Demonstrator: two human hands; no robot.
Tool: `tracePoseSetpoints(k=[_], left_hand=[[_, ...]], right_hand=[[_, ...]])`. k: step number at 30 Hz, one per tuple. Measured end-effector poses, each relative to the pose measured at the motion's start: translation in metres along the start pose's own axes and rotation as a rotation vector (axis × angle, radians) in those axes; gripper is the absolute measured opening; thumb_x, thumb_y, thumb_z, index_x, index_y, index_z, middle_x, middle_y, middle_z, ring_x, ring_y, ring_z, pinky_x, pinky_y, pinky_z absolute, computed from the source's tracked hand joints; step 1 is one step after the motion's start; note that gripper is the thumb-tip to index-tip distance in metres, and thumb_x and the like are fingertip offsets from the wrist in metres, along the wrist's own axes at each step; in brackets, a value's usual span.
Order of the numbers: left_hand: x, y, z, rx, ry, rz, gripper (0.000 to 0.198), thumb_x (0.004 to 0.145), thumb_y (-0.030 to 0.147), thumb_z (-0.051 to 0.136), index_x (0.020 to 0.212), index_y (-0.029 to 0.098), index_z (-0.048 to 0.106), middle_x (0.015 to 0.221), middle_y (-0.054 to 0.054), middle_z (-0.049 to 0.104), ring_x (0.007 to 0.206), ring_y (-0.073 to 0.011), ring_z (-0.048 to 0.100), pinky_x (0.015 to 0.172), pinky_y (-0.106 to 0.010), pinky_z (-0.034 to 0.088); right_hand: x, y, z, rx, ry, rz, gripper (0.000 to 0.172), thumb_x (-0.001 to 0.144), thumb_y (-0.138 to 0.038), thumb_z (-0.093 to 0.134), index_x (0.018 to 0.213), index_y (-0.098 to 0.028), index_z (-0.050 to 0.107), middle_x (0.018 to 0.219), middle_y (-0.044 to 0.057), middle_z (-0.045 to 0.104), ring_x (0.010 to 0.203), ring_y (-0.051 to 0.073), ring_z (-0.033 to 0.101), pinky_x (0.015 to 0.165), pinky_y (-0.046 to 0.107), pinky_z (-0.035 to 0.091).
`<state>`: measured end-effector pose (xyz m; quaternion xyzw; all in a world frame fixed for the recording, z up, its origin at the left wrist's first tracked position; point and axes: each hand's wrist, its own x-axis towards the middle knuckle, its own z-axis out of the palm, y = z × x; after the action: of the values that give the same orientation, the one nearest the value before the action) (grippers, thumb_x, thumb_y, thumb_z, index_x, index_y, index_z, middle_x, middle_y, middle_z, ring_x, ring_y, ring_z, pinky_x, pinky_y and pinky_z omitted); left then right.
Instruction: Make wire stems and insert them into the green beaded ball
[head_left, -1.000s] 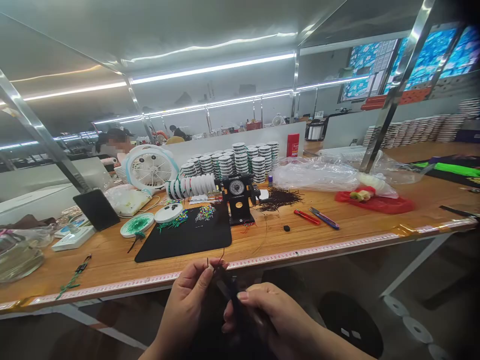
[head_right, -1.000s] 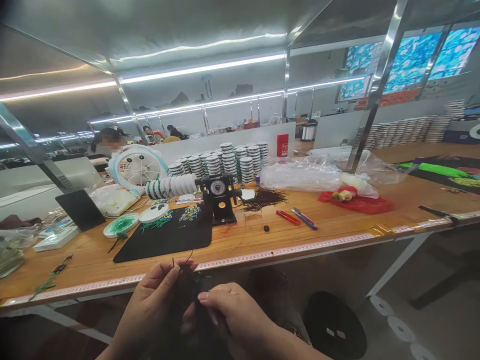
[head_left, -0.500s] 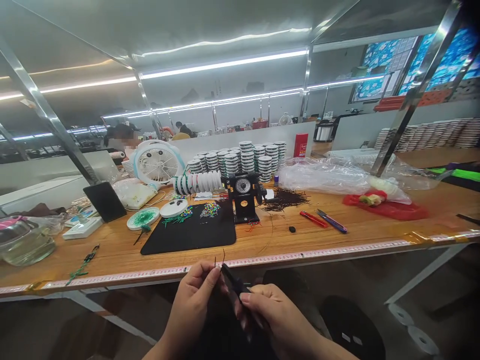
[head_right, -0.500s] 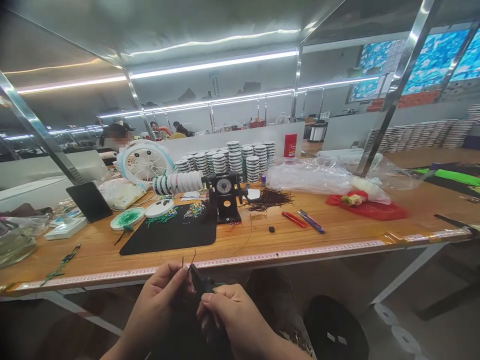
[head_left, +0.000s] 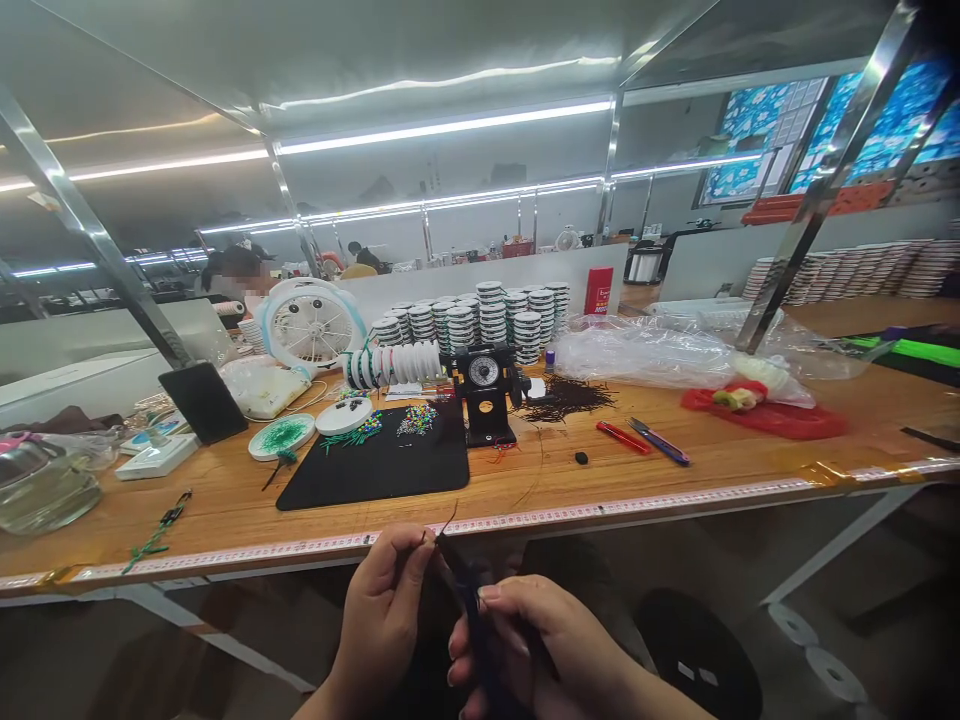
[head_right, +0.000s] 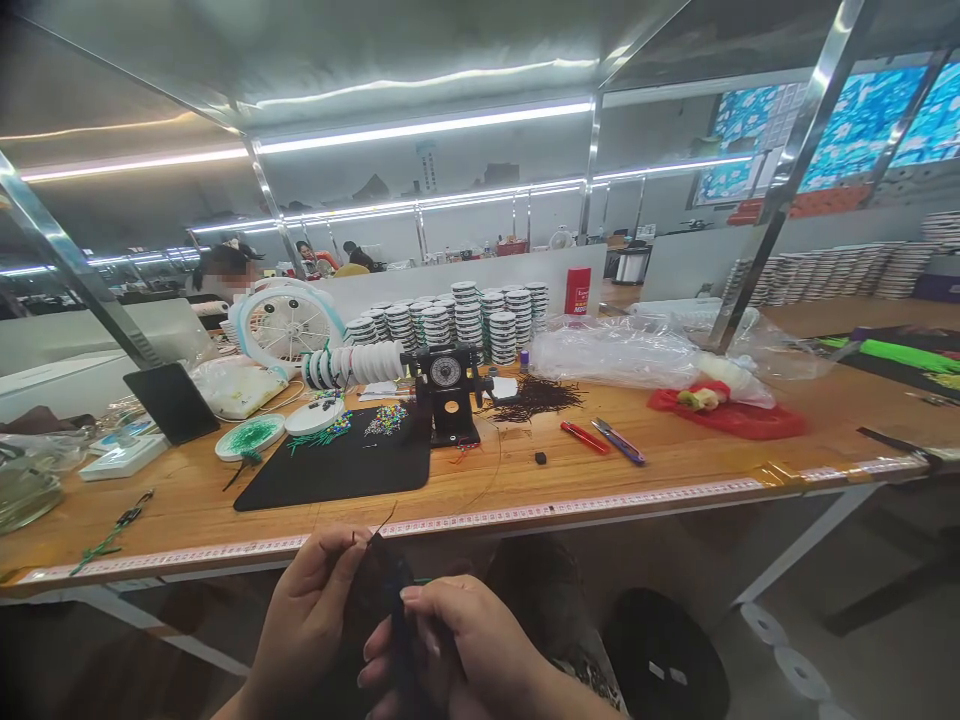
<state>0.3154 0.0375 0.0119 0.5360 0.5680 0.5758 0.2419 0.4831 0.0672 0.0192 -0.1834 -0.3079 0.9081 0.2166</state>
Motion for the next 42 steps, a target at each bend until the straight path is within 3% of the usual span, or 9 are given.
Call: tracePoseSetpoints(k=[4, 8, 12, 16, 18, 21, 30, 35, 42], left_hand=[[0.0, 0.0, -0.002, 0.066, -0.032, 0.094, 0.008, 0.086, 0.026, 0.051, 0.085, 0.022, 0.058, 0.08, -0.001, 0.061, 0.077, -0.0159, 0.056, 0.073, -0.025, 0.042], [-0.002, 0.002, -0.001, 0.069, -0.069, 0.078, 0.011, 0.086, 0.026, 0.05, 0.079, 0.021, 0.056, 0.072, 0.0, 0.059, 0.069, -0.015, 0.055, 0.067, -0.025, 0.042], [0.0, 0.005, 0.0, -0.049, -0.035, -0.086, 0.011, 0.084, 0.03, 0.054, 0.089, 0.02, 0.056, 0.069, 0.0, 0.059, 0.066, -0.0149, 0.055, 0.066, -0.025, 0.042], [0.003, 0.012, 0.0, -0.534, -0.193, -0.375, 0.016, 0.082, 0.032, 0.058, 0.078, 0.016, 0.056, 0.058, 0.001, 0.053, 0.055, -0.0111, 0.047, 0.057, -0.023, 0.038], [0.004, 0.015, 0.001, -0.763, -0.256, -0.481, 0.018, 0.083, 0.03, 0.058, 0.073, 0.015, 0.054, 0.055, 0.002, 0.047, 0.051, -0.0084, 0.04, 0.054, -0.021, 0.035], [0.002, 0.019, 0.002, -0.888, -0.241, -0.534, 0.012, 0.082, 0.024, 0.06, 0.077, 0.016, 0.053, 0.058, 0.003, 0.046, 0.05, -0.0069, 0.036, 0.052, -0.02, 0.034], [-0.003, 0.023, 0.004, -0.934, -0.223, -0.574, 0.01, 0.082, 0.022, 0.06, 0.077, 0.016, 0.052, 0.061, 0.003, 0.047, 0.052, -0.0068, 0.038, 0.053, -0.019, 0.035], [0.002, 0.021, -0.002, -0.931, -0.249, -0.596, 0.011, 0.084, 0.02, 0.057, 0.075, 0.014, 0.055, 0.064, 0.001, 0.049, 0.054, -0.0062, 0.041, 0.055, -0.019, 0.038], [0.004, 0.023, -0.009, -1.012, -0.214, -0.602, 0.005, 0.083, 0.017, 0.057, 0.08, 0.012, 0.057, 0.067, 0.002, 0.047, 0.054, -0.0049, 0.041, 0.052, -0.017, 0.037]], right_hand=[[0.0, -0.001, 0.001, -0.155, 0.111, -0.021, 0.03, 0.073, -0.034, 0.051, 0.066, -0.006, 0.061, 0.053, 0.004, 0.052, 0.046, 0.01, 0.048, 0.048, 0.023, 0.039], [0.0, 0.001, 0.0, -0.297, 0.138, -0.105, 0.028, 0.073, -0.033, 0.05, 0.06, -0.01, 0.057, 0.047, -0.001, 0.044, 0.041, 0.008, 0.039, 0.042, 0.021, 0.03], [0.001, 0.005, -0.007, -0.483, 0.158, -0.168, 0.029, 0.077, -0.034, 0.048, 0.059, -0.012, 0.055, 0.045, -0.002, 0.04, 0.039, 0.007, 0.035, 0.041, 0.021, 0.027], [0.001, 0.005, -0.009, -0.515, 0.178, -0.18, 0.03, 0.077, -0.035, 0.047, 0.057, -0.013, 0.051, 0.045, -0.003, 0.039, 0.039, 0.007, 0.034, 0.04, 0.02, 0.026], [0.001, 0.004, -0.009, -0.533, 0.18, -0.21, 0.031, 0.077, -0.036, 0.048, 0.055, -0.013, 0.049, 0.045, -0.003, 0.039, 0.04, 0.007, 0.033, 0.041, 0.021, 0.026], [0.001, 0.002, -0.008, -0.548, 0.182, -0.246, 0.034, 0.077, -0.037, 0.048, 0.053, -0.014, 0.046, 0.045, -0.002, 0.038, 0.042, 0.007, 0.033, 0.042, 0.021, 0.025], [-0.002, 0.002, -0.012, -0.548, 0.21, -0.243, 0.034, 0.079, -0.038, 0.047, 0.055, -0.013, 0.047, 0.048, -0.002, 0.039, 0.045, 0.006, 0.033, 0.044, 0.02, 0.024], [-0.009, -0.008, -0.008, -0.657, 0.168, -0.139, 0.028, 0.075, -0.036, 0.052, 0.062, -0.011, 0.055, 0.054, -0.001, 0.042, 0.051, 0.007, 0.036, 0.051, 0.02, 0.028], [-0.027, -0.023, 0.014, -0.983, 0.246, -0.328, 0.022, 0.08, -0.029, 0.049, 0.072, -0.013, 0.061, 0.079, 0.005, 0.057, 0.076, 0.015, 0.048, 0.07, 0.025, 0.036]])
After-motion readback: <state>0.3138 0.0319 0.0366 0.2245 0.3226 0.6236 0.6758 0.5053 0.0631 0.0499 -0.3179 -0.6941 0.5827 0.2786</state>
